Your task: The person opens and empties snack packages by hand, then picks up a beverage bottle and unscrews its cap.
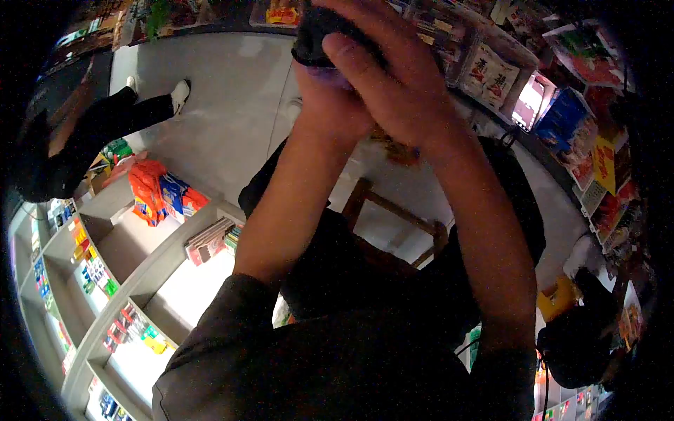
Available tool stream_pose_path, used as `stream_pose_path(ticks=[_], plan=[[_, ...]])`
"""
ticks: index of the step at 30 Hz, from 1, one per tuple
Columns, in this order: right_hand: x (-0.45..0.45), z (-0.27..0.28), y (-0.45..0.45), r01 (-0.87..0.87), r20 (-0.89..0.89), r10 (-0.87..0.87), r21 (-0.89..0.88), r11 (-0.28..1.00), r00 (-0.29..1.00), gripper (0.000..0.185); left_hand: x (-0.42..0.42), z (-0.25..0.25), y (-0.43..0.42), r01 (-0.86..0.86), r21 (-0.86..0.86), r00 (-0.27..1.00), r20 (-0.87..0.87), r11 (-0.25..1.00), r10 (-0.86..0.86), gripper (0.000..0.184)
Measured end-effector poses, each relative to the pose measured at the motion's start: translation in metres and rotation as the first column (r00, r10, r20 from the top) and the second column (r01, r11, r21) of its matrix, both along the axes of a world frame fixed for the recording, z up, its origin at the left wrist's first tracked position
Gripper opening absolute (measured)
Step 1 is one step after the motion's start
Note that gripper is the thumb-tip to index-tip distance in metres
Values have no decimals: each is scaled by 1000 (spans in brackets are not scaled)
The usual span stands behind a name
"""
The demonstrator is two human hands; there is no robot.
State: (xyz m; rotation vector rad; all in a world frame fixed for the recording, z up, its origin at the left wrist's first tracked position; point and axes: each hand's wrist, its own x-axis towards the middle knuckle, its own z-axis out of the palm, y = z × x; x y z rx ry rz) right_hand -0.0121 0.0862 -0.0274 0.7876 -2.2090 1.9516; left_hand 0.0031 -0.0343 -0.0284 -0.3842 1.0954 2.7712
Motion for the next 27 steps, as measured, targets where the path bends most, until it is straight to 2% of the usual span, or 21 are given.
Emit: stream_pose_path(ticks=[6,9,12,13,15,17,18,19,20,21,22,23,24,25,26,27], plan=[[21,8,-28,184,-263,-167,42,982,950,39,-31,-9,-42,65,-92,977,-198,994,-82,38],[33,19,-30,79,-136,-74,30,996,988,33,-27,-8,-51,12,-198,971,-233,980,-59,42],[13,14,-23,202,-217,-198,-5,979,956,33,-5,1,-24,-106,-478,981,-194,872,13,47],[7,8,-26,243,-73,-254,-131,961,964,33,2,2,-11,-148,-549,982,-183,823,54,49],[-4,1,-32,364,230,-297,-349,864,927,33,10,0,6,-165,-455,980,-174,875,95,53],[-1,7,-21,343,137,-321,-197,918,937,29,7,-5,3,-72,-32,982,-176,997,65,46],[2,19,-13,328,92,-326,-10,945,941,28,3,-10,2,-19,188,982,-182,982,53,46],[4,25,-10,309,48,-321,177,935,946,27,-2,-15,0,35,397,981,-190,917,44,49],[7,22,-12,242,53,-252,145,959,966,28,-15,-30,-11,203,468,948,-312,860,-55,48],[13,15,-15,175,54,-182,113,978,982,30,-33,-51,-29,371,510,888,-439,776,-136,47],[16,10,-17,104,52,-109,81,991,993,32,-33,-49,-31,380,472,876,-460,795,-145,47],[16,7,-18,151,-8,-151,86,985,989,31,-32,-48,-33,387,434,863,-481,814,-154,46],[15,4,-18,198,-67,-193,87,976,979,29,-12,-21,-19,232,317,912,-399,920,-93,46],[12,1,-18,249,-127,-238,85,965,963,28,-7,-7,-9,129,267,985,-148,955,-91,37],[4,-1,-13,341,-110,-331,86,936,937,27,-3,7,1,41,215,991,116,976,-67,31],[-6,-3,-7,429,-91,-422,87,899,902,26,1,6,10,51,68,993,106,996,-58,36]])
